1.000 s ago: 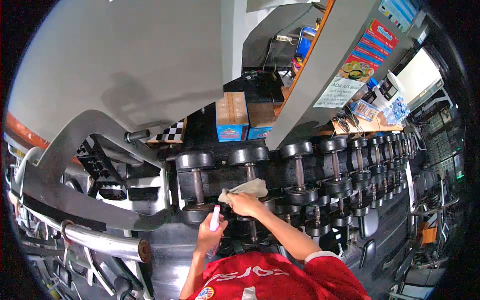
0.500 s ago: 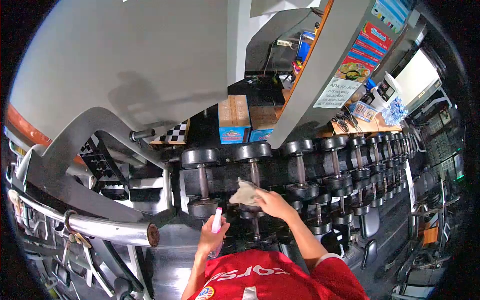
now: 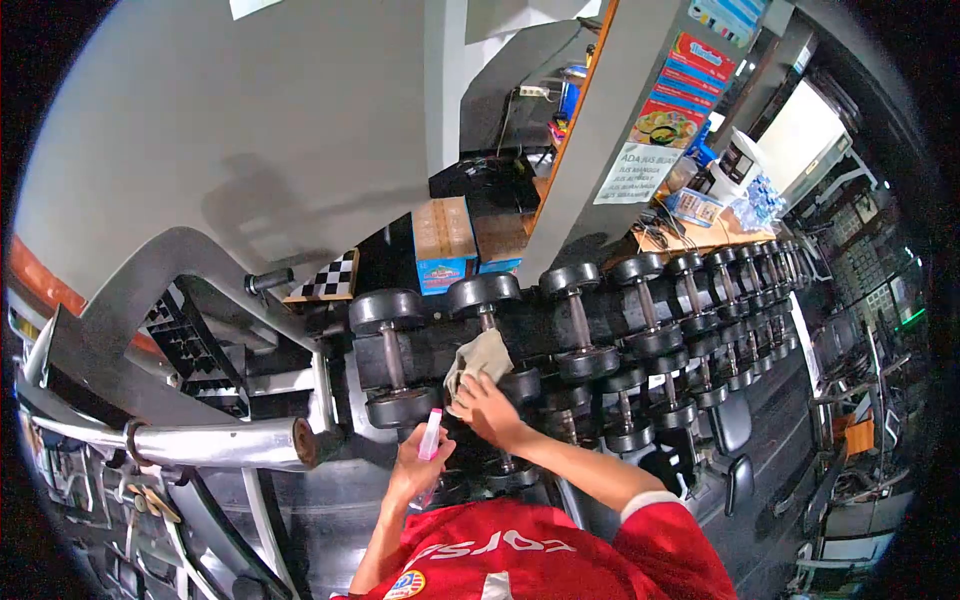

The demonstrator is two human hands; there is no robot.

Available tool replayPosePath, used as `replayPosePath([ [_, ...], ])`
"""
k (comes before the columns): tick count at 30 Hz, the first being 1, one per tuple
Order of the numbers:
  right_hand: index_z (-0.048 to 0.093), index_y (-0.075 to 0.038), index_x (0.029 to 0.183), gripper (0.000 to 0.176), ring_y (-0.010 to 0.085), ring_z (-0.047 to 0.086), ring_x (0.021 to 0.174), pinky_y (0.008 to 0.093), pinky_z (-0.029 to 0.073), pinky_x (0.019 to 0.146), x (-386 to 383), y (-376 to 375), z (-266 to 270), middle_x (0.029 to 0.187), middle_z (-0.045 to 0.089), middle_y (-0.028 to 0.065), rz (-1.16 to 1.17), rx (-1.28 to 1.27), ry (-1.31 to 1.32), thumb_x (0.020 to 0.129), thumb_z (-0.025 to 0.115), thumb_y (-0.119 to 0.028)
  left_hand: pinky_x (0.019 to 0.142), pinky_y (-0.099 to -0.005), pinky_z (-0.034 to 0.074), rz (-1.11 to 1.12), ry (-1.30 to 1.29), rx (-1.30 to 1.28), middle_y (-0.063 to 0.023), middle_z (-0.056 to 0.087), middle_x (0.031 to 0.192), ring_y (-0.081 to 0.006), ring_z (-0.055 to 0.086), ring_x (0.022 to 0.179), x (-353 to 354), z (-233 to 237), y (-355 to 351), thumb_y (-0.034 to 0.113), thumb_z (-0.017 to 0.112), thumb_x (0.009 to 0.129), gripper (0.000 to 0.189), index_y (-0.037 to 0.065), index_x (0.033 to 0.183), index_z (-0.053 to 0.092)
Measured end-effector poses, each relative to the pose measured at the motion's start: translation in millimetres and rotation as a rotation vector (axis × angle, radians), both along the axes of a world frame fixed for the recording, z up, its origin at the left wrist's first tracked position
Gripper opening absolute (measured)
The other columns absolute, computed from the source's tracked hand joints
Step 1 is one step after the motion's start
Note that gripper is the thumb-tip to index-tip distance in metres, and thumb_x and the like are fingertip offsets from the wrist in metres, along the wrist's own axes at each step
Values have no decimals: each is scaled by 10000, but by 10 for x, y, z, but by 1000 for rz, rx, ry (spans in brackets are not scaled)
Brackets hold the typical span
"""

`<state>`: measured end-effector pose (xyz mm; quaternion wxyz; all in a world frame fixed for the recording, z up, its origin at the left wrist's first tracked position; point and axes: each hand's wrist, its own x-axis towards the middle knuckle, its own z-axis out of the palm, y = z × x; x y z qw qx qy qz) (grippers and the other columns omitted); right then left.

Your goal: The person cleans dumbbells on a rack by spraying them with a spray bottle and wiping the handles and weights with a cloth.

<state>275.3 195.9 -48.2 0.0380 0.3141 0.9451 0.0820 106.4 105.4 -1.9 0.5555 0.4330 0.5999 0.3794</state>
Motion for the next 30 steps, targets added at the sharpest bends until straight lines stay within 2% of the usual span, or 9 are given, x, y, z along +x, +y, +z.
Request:
replayPosePath([
  [4,610,-119,1165,370,313,397,1253,543,182,1071,-525,8,-259,1279,527,80,40,-192,-704,863,474,-283,491,-264,470,-33,83,14,-11,573,718,-97,555,550,-6,132,-33,164,671,811,233,49,975,554],
  [6,606,-118,1188,390,309,404,1257,547,166,1075,-583,-33,-664,1295,527,58,68,-181,-786,869,473,-300,491,-268,462,-49,116,26,-18,572,717,-102,553,546,-4,244,-54,187,669,806,255,45,980,548],
  [8,641,-141,1144,352,270,461,1219,549,172,1065,-526,-63,-919,1231,579,37,7,367,-415,880,468,-296,490,-264,452,-26,68,-8,-21,570,719,-101,549,540,-65,120,-98,190,671,802,262,45,979,544],
  [10,614,-171,1181,355,255,469,1211,521,197,1061,-542,19,-562,1252,559,32,81,-225,-704,876,472,-285,491,-266,451,-36,32,-17,-19,569,715,-103,548,535,-91,65,-133,194,673,800,263,48,975,543],
  [14,608,-187,1173,346,256,511,1163,456,256,1063,-265,101,-60,1212,577,40,52,-409,-610,850,488,-208,491,-273,453,-63,52,-26,-27,575,711,-109,553,530,-129,-56,-177,199,673,800,260,41,964,549],
  [16,620,-179,1132,360,257,530,1146,400,320,1050,277,109,80,1157,601,59,209,-170,225,794,515,-111,484,-267,452,-71,68,-27,-31,575,709,-103,550,526,-111,-42,-165,191,672,804,246,36,951,550],
  [23,541,-52,1198,424,276,501,1178,343,404,986,1117,11,-523,1210,552,163,-313,-227,935,793,443,25,485,-261,468,-86,-3,-36,-31,576,716,-100,554,520,15,47,-99,171,666,817,251,36,993,548],
  [25,468,-19,1256,426,253,519,1133,306,409,953,1125,-48,-708,1238,532,155,-882,-591,1302,839,381,13,487,-262,471,-108,22,-46,-31,577,720,-103,557,518,55,50,-110,171,665,818,258,35,1004,548],
  [30,472,-31,1250,356,171,501,962,307,406,853,1046,-149,-1435,1186,544,60,-921,-1106,1928,916,472,-153,487,-269,474,-173,67,-26,-31,577,716,-117,566,513,91,-109,-145,183,658,822,259,26,996,548],
])
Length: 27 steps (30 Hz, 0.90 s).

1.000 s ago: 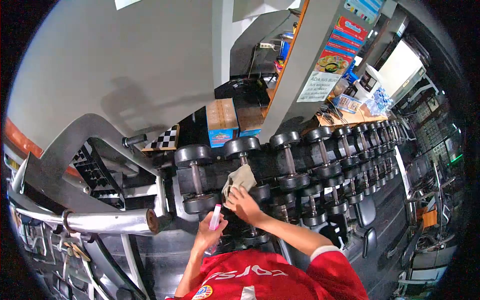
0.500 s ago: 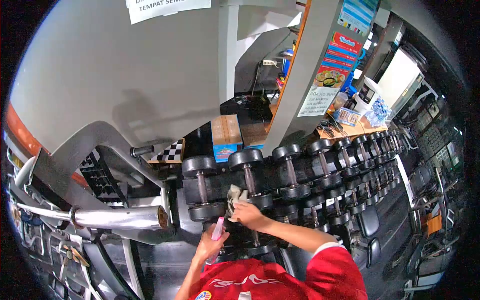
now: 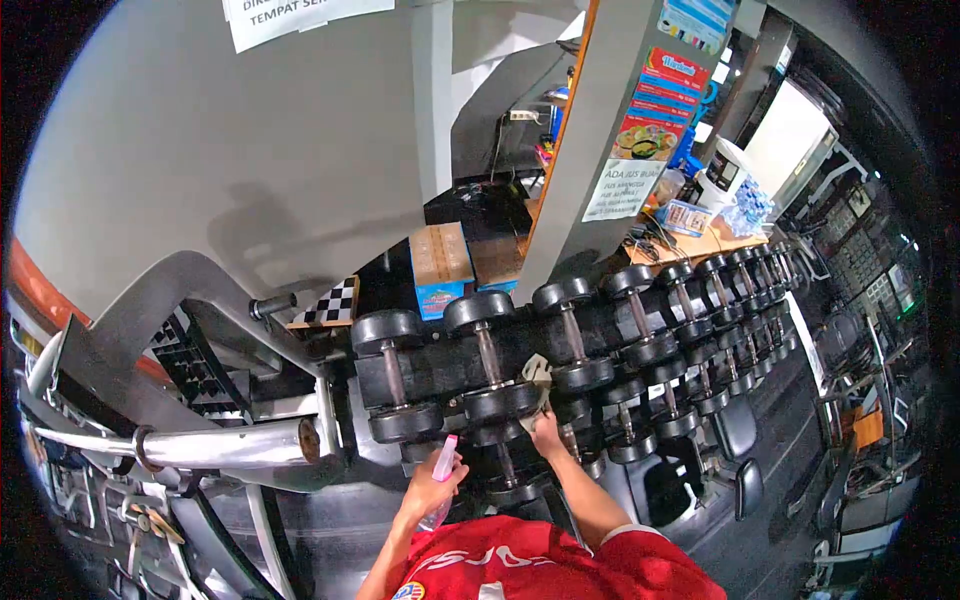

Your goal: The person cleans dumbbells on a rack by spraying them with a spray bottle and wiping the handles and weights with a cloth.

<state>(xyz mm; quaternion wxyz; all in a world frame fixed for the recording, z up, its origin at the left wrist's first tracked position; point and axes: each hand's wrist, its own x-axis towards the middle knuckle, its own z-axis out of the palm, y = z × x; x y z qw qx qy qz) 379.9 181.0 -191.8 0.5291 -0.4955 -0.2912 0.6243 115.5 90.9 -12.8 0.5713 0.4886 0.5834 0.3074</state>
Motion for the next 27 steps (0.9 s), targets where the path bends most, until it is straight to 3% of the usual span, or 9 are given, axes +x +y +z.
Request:
replayPosePath([
  [4,432,-8,1289,379,189,500,1116,298,399,927,-246,-118,791,1238,518,114,-273,195,-404,928,442,-122,488,-273,477,54,-29,-16,-35,579,733,-119,568,515,-54,-66,-62,182,654,823,266,21,1004,543],
  [7,565,9,1045,203,349,551,1067,384,426,883,-267,-71,1099,1017,615,197,42,224,-959,896,471,-92,476,-272,469,158,-107,-60,-42,579,756,-120,562,517,-90,-122,-127,152,656,818,273,15,1015,526],
  [8,591,-23,1032,230,337,530,1093,409,417,914,-338,-4,1198,1077,613,158,-8,720,-1161,832,500,-92,476,-272,469,150,-111,-63,-42,579,756,-120,562,517,-95,-124,-129,152,656,818,273,15,1015,526],
  [12,622,-136,1054,284,223,492,1175,475,255,1058,-779,81,1617,1108,608,25,563,1138,-1520,789,522,-124,471,-267,461,171,-102,-20,-45,579,756,-119,558,516,-70,0,-108,134,652,817,270,11,1014,515],
  [16,623,-144,1122,333,278,486,1181,488,181,1098,-1462,107,1308,1121,618,38,1353,786,-2140,825,482,-200,473,-268,459,199,-97,15,-50,582,753,-120,559,513,-29,165,-128,134,652,811,273,3,1010,518],
  [18,649,-143,1099,322,255,503,1162,469,184,1096,-1558,116,841,1137,622,40,1492,770,-2152,854,461,-234,476,-268,458,217,-75,36,-53,585,749,-120,564,516,-34,229,-179,135,652,806,266,0,997,527],
  [21,710,-131,935,262,229,538,1096,421,206,1090,-1579,87,414,1009,669,42,1205,843,-2215,833,496,-241,469,-263,453,236,-40,81,-46,582,730,-113,558,509,-47,224,-267,125,652,806,240,-5,973,537],
  [26,678,-137,952,230,221,521,1133,419,236,1092,-1066,36,1357,1050,636,75,1136,930,-1951,779,542,-201,468,-262,458,251,-86,41,-37,574,714,-106,549,503,-76,73,-387,111,653,804,227,-1,968,544],
  [27,674,-144,986,246,221,542,1103,429,253,1087,-880,53,1485,1065,635,67,874,1097,-1713,782,540,-175,465,-261,457,250,-96,32,-36,573,714,-104,548,501,-80,36,-394,106,653,803,224,-1,967,546],
])
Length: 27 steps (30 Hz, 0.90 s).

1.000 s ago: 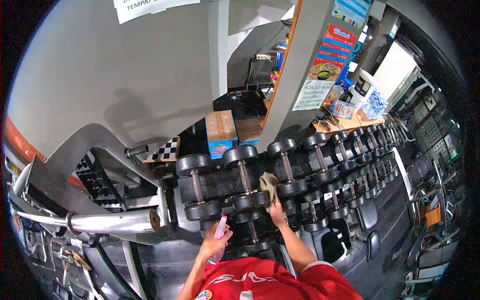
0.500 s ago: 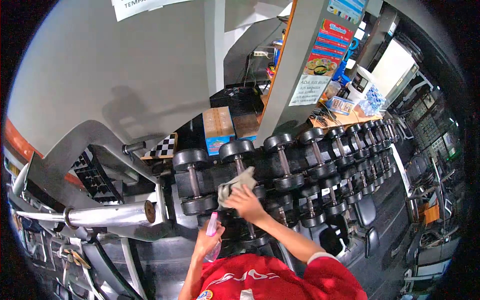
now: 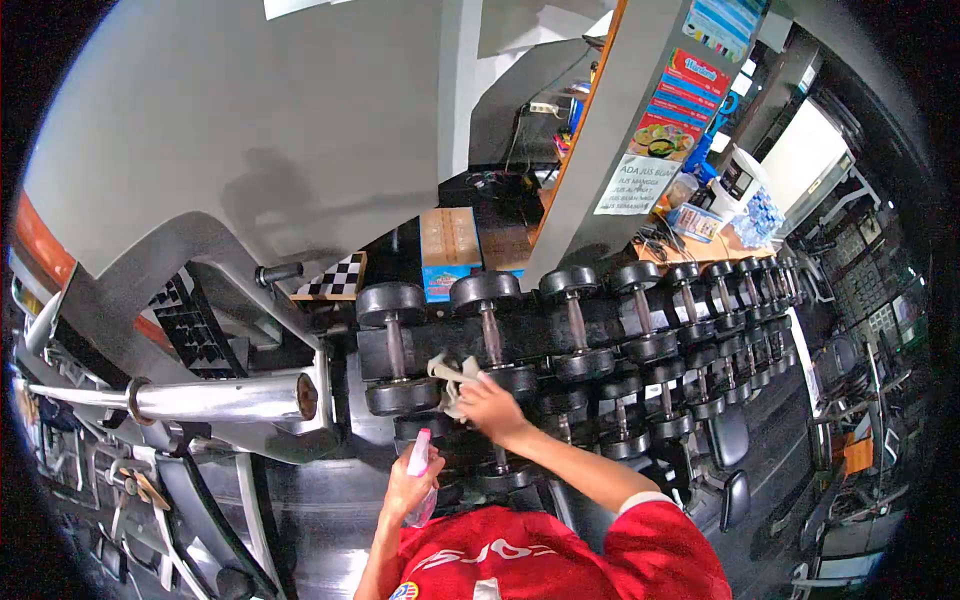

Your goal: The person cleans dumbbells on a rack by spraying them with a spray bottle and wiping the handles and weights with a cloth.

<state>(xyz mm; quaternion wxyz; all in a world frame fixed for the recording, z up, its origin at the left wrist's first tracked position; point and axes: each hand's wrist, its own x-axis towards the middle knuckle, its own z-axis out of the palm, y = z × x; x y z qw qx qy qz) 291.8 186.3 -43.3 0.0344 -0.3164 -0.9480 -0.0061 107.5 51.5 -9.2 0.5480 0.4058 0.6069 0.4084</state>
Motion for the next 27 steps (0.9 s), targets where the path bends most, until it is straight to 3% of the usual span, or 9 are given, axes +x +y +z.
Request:
replayPosePath([
  [5,552,-104,1211,466,271,541,1118,384,416,975,655,-15,-117,1128,602,108,-190,54,461,758,507,-6,452,-257,450,14,-20,-4,-36,572,713,-102,544,496,46,75,56,93,651,799,222,-5,970,548],
  [10,489,-22,1213,355,362,579,976,391,477,775,637,-195,-594,1131,582,200,-1158,-476,1022,864,454,-83,449,-264,450,9,-47,-14,-41,574,704,-112,552,495,93,14,104,84,644,799,220,-16,969,545],
  [13,466,23,1207,341,345,598,892,356,477,679,622,-179,-1246,1053,604,222,-1223,-318,1229,892,426,-100,454,-266,451,-33,-42,-39,-42,575,701,-118,559,497,132,44,121,85,638,801,217,-20,964,542],
  [15,496,-35,1195,328,271,599,957,352,479,770,717,-152,-1648,1088,619,140,-1078,-1419,1928,886,492,-144,456,-266,451,-79,-30,-11,-44,577,705,-120,561,498,142,27,110,84,635,802,214,-21,963,540],
  [17,504,-72,1187,340,250,601,976,359,474,832,615,-224,-1694,1089,626,84,-625,-540,746,866,552,-172,458,-265,452,-131,-18,20,-46,579,709,-121,563,498,135,12,102,82,632,803,211,-21,962,539],
  [18,504,-72,1187,340,250,601,976,359,474,832,482,-180,-1727,1089,626,84,-640,-531,752,866,552,-172,472,-271,467,-134,-12,12,-50,584,722,-122,571,516,112,13,79,87,633,809,220,-17,979,541],
  [20,466,-168,1262,373,224,617,835,345,487,759,259,-13,-1784,971,633,19,-618,-1019,2163,899,527,-233,486,-280,482,-122,-19,-8,-57,590,744,-126,577,534,85,96,32,90,634,814,238,-13,1007,542],
  [24,413,-220,1285,322,137,430,523,325,400,521,79,-172,-613,732,460,-27,-999,-1084,2673,996,316,-323,485,-280,480,-111,-13,36,-60,592,758,-127,576,532,-34,4,-68,85,630,814,248,-22,1018,538],
  [27,376,-174,1312,348,183,563,793,354,474,700,-151,-367,-627,970,571,-3,-950,-866,2704,979,405,-270,486,-262,463,-87,-34,-49,-45,586,734,-115,565,530,-89,31,-166,84,636,805,217,-8,976,540],
])
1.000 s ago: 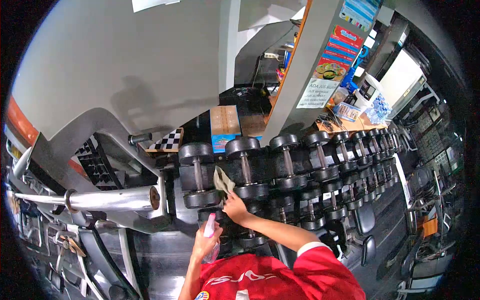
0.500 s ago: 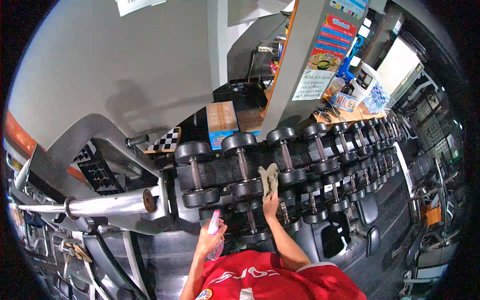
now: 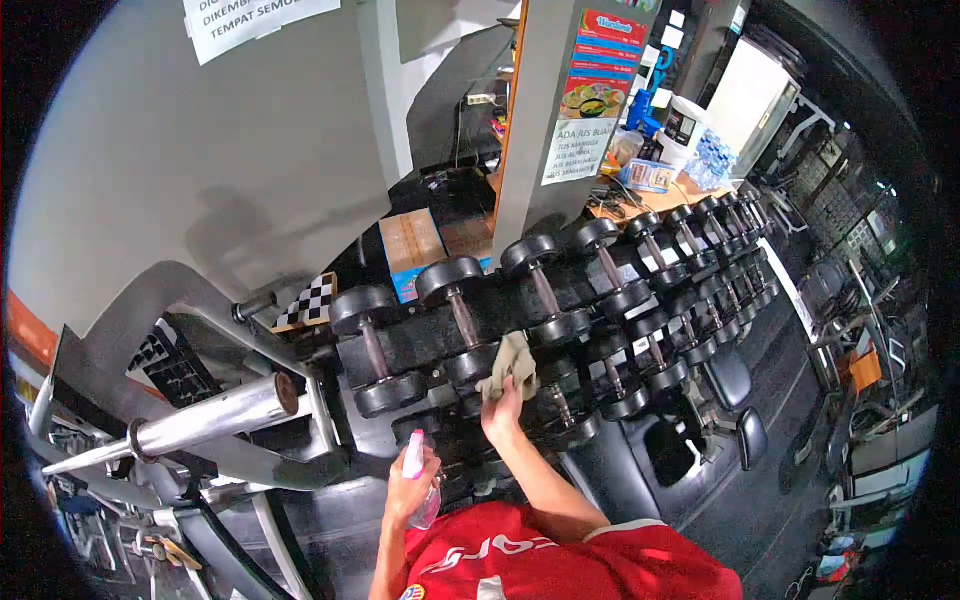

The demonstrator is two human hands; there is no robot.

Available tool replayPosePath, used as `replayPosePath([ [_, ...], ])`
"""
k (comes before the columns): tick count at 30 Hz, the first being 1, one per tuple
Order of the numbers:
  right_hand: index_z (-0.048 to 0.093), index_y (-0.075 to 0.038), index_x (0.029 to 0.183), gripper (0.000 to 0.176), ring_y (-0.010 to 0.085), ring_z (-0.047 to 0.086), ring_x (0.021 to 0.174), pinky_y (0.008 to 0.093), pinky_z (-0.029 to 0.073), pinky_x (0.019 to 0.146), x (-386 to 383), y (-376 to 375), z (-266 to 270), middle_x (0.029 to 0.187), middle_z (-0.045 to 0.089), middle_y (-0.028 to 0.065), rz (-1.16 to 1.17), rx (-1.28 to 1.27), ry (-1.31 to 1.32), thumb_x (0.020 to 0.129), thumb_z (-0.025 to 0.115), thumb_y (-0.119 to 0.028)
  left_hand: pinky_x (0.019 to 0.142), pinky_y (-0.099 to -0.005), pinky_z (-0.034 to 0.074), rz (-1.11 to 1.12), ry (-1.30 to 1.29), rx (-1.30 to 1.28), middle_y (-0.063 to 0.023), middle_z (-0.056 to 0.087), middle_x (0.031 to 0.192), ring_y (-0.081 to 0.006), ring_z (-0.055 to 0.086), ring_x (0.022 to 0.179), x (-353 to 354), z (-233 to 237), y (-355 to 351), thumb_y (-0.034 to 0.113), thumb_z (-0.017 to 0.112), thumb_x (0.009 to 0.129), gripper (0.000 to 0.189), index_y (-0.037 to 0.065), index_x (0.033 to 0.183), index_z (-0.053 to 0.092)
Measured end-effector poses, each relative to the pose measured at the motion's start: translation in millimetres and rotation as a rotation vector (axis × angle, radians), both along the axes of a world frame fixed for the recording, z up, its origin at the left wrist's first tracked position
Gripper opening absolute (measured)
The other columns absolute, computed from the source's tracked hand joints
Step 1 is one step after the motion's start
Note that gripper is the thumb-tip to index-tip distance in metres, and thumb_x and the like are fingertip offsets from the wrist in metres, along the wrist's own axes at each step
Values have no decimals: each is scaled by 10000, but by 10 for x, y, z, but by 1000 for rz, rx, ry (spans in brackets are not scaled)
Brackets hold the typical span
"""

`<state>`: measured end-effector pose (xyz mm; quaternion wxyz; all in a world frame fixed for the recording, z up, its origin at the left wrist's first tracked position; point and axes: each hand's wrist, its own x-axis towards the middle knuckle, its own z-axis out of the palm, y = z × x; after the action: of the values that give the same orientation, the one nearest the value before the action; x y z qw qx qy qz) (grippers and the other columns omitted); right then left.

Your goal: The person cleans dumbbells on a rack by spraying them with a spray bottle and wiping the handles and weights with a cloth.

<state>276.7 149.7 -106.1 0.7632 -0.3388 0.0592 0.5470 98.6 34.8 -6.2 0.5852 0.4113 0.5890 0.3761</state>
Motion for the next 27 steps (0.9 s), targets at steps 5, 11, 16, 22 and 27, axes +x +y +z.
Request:
replayPosePath([
  [5,434,-121,1265,321,229,559,1074,383,484,889,152,-534,183,1192,559,60,423,20,154,955,390,-193,491,-254,457,-15,-22,34,-36,583,729,-113,557,526,-68,-4,-65,95,640,814,206,4,970,543],
  [11,588,-155,1023,286,242,638,840,413,555,737,358,-144,-677,951,633,26,254,-249,375,909,472,-391,488,-258,455,-23,18,37,-44,589,710,-110,558,518,-90,-7,-152,100,648,804,212,12,967,545],
  [16,588,-172,973,285,192,604,872,437,468,879,157,394,-858,925,631,-28,328,-159,222,944,376,-360,480,-265,456,-19,43,17,-53,592,716,-122,564,498,-172,-33,-245,114,655,798,220,9,960,547],
  [22,578,-159,1113,290,234,551,1061,442,382,973,142,-250,-109,1036,630,30,519,449,384,947,366,-266,494,-267,471,-23,24,25,-62,594,744,-137,581,517,-204,-166,-293,114,652,797,214,0,946,550],
  [27,564,-112,1069,306,246,562,1042,425,403,950,196,-507,283,1068,620,62,586,-99,329,951,314,-244,508,-270,477,-57,-57,74,-53,593,761,-116,572,570,-126,-76,-256,65,631,802,177,6,947,548],
])
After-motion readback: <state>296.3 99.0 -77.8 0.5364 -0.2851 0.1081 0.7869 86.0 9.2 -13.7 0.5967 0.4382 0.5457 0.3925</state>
